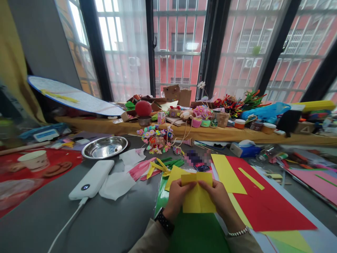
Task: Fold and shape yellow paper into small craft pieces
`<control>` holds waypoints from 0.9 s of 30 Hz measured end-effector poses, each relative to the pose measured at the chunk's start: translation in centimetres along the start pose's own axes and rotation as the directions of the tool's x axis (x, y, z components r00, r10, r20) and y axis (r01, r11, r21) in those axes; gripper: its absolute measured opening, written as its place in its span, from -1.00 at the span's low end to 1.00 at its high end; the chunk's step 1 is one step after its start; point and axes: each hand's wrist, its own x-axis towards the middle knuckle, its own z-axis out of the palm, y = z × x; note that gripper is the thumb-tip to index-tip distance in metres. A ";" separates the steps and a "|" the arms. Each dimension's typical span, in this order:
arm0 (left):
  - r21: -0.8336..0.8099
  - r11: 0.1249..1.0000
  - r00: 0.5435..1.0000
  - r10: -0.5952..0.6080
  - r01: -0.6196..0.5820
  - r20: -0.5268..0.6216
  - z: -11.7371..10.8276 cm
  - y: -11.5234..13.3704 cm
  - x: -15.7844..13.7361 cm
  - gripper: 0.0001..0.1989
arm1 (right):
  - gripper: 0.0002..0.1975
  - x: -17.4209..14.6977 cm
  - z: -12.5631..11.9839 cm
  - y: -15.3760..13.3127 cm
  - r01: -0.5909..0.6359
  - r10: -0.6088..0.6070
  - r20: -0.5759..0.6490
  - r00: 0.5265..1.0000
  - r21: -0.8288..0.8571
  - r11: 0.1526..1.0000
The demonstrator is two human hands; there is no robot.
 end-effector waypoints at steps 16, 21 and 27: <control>0.210 0.975 0.998 0.069 -0.071 0.013 -0.3 0.1 0.1 -0.65 | -0.65 0.2 -0.2 0.0 -0.001 -0.004 -0.033 0.999 -0.135 0.991; 0.183 0.980 0.997 0.075 -0.073 -0.002 0.0 0.5 -0.3 -0.64 | -0.66 0.4 -0.2 0.2 -0.011 0.009 -0.013 1.000 -0.089 0.996; 0.030 0.999 0.992 0.035 -0.031 -0.123 -1.4 0.5 0.5 -0.65 | -0.73 1.1 -1.6 1.0 -0.065 0.063 -0.095 0.993 -0.020 0.998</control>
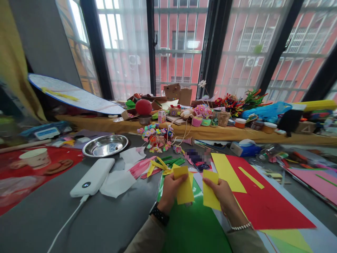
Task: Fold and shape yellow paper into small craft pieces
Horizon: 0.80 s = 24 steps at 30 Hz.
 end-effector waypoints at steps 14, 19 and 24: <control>0.289 0.952 0.971 0.159 -0.103 -0.179 -1.1 -1.2 2.0 -0.51 | -0.69 -0.1 0.3 0.1 0.089 -0.089 0.016 0.996 0.016 0.996; 0.385 0.912 0.964 0.215 -0.140 -0.159 -0.9 -1.3 1.8 -0.40 | -0.72 -0.3 0.5 -0.2 0.066 -0.066 -0.011 0.998 0.041 0.997; 0.526 0.790 0.886 0.444 -0.314 -0.136 -0.8 -0.8 1.3 -0.53 | -0.74 -0.4 0.5 -0.2 0.060 -0.061 0.017 0.998 0.056 0.997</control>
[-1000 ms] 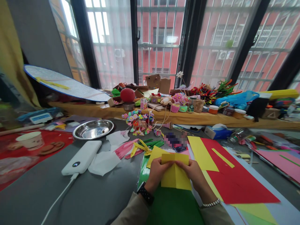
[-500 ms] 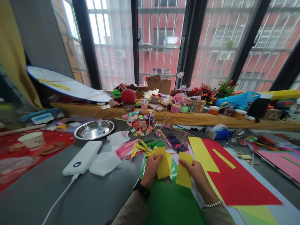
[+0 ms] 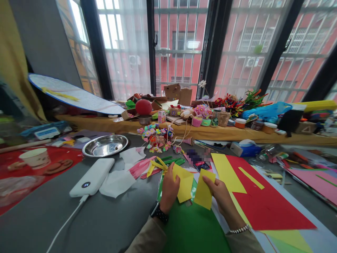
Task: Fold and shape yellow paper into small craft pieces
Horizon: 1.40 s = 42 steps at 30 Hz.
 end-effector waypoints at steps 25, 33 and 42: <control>-0.396 0.878 0.924 -0.119 0.269 0.363 0.7 1.3 -1.1 -0.75 | -0.68 -0.3 0.7 -0.4 0.182 -0.179 0.151 0.972 0.000 0.983; -0.416 0.837 0.845 -0.098 0.356 0.526 1.0 1.3 -1.4 -0.76 | -0.67 0.0 0.1 0.3 0.287 -0.261 0.183 0.948 -0.133 0.949; -0.433 0.826 0.895 -0.176 0.361 0.411 1.1 0.6 -1.1 -0.73 | -0.64 0.3 -0.1 0.5 0.374 -0.365 0.089 0.927 -0.317 0.872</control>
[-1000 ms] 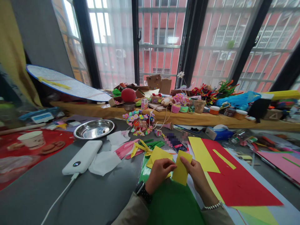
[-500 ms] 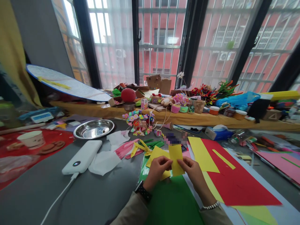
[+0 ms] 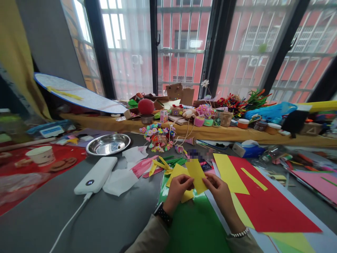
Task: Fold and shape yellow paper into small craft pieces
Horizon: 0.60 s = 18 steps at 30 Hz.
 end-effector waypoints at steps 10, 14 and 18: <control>0.001 0.997 0.996 -0.072 0.072 -0.048 -0.1 0.3 0.0 -0.65 | -0.67 -0.3 0.2 -0.3 0.096 -0.101 -0.012 0.995 -0.197 0.976; -0.020 0.988 0.988 -0.152 0.152 -0.013 0.0 0.0 0.1 -0.66 | -0.69 -0.4 0.2 -0.5 0.094 -0.096 -0.003 0.995 -0.191 0.977; -0.056 0.975 0.976 -0.215 0.217 0.028 0.2 -0.3 0.1 -0.64 | -0.71 -0.5 0.4 -0.1 0.216 -0.221 0.009 0.975 -0.263 0.940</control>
